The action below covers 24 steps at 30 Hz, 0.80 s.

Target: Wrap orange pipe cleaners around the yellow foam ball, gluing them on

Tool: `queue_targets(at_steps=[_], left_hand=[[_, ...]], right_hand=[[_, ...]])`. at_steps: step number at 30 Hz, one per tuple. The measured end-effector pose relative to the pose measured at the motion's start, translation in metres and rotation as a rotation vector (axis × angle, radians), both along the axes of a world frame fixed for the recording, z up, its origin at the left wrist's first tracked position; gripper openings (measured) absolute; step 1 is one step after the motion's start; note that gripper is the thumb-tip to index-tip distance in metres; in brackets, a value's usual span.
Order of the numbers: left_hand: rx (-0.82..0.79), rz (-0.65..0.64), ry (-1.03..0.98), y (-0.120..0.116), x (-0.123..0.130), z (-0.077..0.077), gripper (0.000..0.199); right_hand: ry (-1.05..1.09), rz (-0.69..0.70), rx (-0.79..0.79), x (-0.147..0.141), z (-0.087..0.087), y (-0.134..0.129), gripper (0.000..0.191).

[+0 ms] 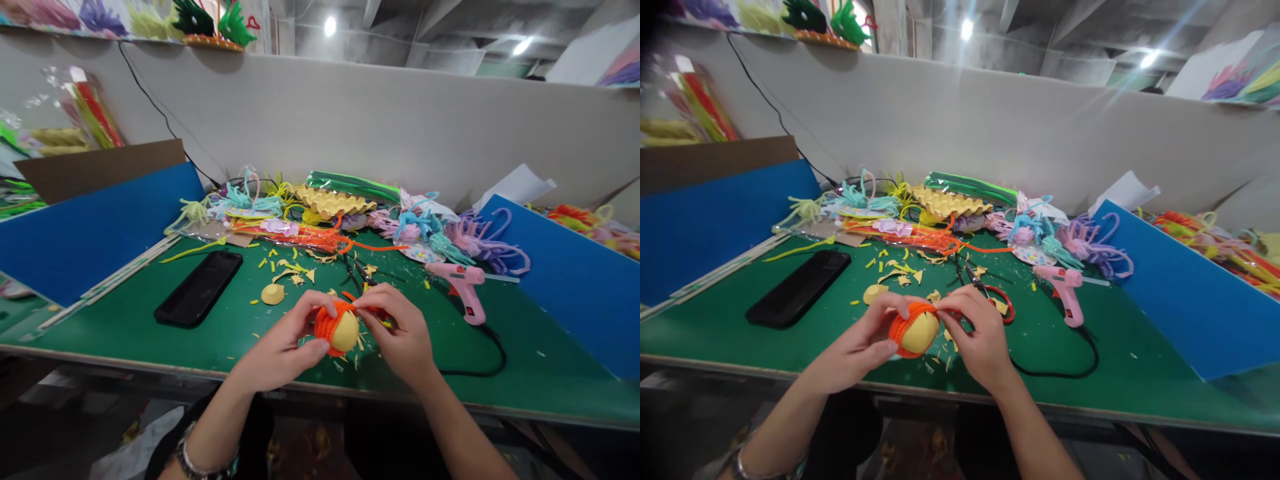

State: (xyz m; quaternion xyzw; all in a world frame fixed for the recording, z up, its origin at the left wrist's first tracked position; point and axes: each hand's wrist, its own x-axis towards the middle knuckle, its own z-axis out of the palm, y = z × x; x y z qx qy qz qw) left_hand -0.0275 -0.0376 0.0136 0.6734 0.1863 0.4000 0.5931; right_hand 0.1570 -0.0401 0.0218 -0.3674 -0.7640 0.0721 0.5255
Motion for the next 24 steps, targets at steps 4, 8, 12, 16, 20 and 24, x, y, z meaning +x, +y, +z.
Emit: queue_targets(at_steps=[4,8,12,16,20,24], left_hand=[[0.033,0.003,-0.013,0.0008,0.0009,-0.0005,0.017],[0.085,0.028,-0.006,0.0012,0.0008,-0.0005,0.019],[0.106,0.041,-0.047,0.0005,0.0022,-0.0021,0.02],[0.074,0.001,-0.09,0.0,0.0048,-0.0022,0.016],[0.076,-0.011,-0.095,0.0003,0.0062,-0.0026,0.016],[0.08,-0.022,-0.125,0.0007,0.0062,-0.003,0.017]], right_hand=[[0.016,0.005,0.001,0.001,-0.0016,0.0005,0.01],[0.017,0.007,-0.007,0.0004,-0.0024,0.0003,0.011],[0.035,0.02,-0.009,-0.0007,-0.0017,-0.0004,0.012],[0.093,0.02,-0.045,-0.0014,-0.0009,-0.0013,0.01],[0.165,0.032,-0.098,-0.0012,-0.0007,-0.0019,0.008],[0.234,0.062,-0.164,-0.0018,0.0018,-0.0036,0.009]])
